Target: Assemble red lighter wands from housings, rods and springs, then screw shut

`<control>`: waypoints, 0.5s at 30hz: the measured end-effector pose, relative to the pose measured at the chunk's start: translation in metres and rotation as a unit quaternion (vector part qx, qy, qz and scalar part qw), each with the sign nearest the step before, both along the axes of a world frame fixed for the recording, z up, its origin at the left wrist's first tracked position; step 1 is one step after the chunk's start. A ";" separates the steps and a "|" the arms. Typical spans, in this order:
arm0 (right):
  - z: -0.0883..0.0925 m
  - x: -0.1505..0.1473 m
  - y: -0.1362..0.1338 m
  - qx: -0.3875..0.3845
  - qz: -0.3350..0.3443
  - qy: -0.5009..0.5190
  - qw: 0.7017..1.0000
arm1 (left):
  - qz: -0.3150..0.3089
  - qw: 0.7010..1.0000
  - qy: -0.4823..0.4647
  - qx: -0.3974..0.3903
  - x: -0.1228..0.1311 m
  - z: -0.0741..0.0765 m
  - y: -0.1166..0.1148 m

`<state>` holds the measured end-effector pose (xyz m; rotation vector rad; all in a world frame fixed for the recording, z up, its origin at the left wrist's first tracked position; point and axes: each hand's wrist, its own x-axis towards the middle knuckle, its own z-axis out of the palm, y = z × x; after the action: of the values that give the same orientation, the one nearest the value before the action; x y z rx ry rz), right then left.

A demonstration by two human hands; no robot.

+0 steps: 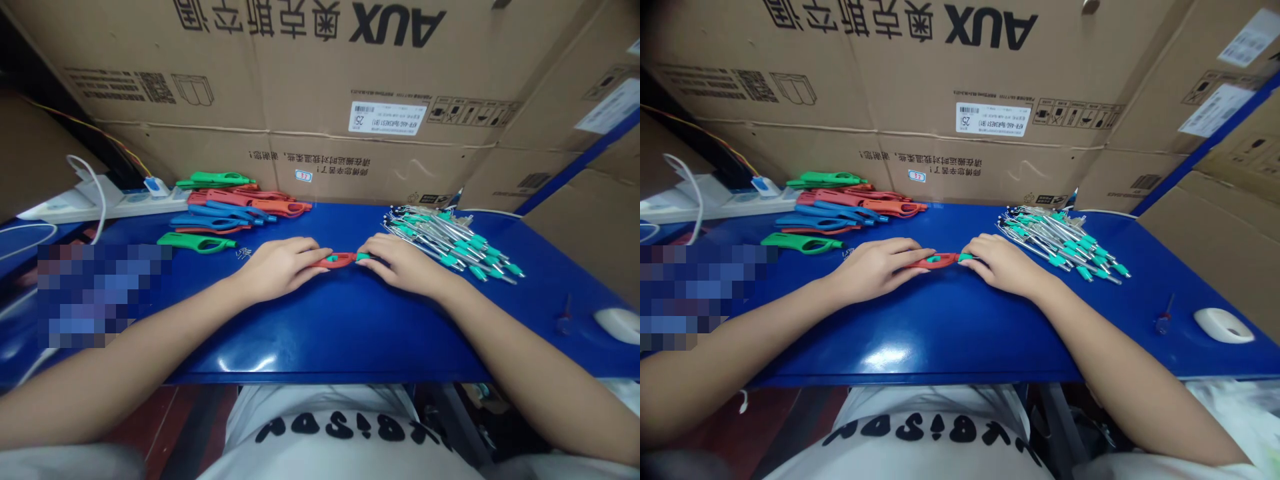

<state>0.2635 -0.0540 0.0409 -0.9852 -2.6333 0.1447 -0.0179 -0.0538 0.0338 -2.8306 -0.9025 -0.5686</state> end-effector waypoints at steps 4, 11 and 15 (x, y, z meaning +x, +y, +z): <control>0.003 0.005 0.001 0.037 -0.002 -0.037 0.999 | -0.003 1.000 -0.021 -0.011 -0.001 -0.001 0.002; -0.001 0.002 -0.003 0.136 0.014 -0.111 0.984 | -0.022 0.997 -0.060 -0.051 0.002 0.000 -0.006; -0.007 -0.002 -0.005 0.183 0.029 -0.115 0.976 | -0.042 0.994 -0.070 -0.066 0.003 -0.002 -0.008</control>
<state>0.2617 -0.0588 0.0334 -0.8413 -2.7527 -0.4530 -0.0153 -0.0614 0.0321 -2.9912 -0.8787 -0.7518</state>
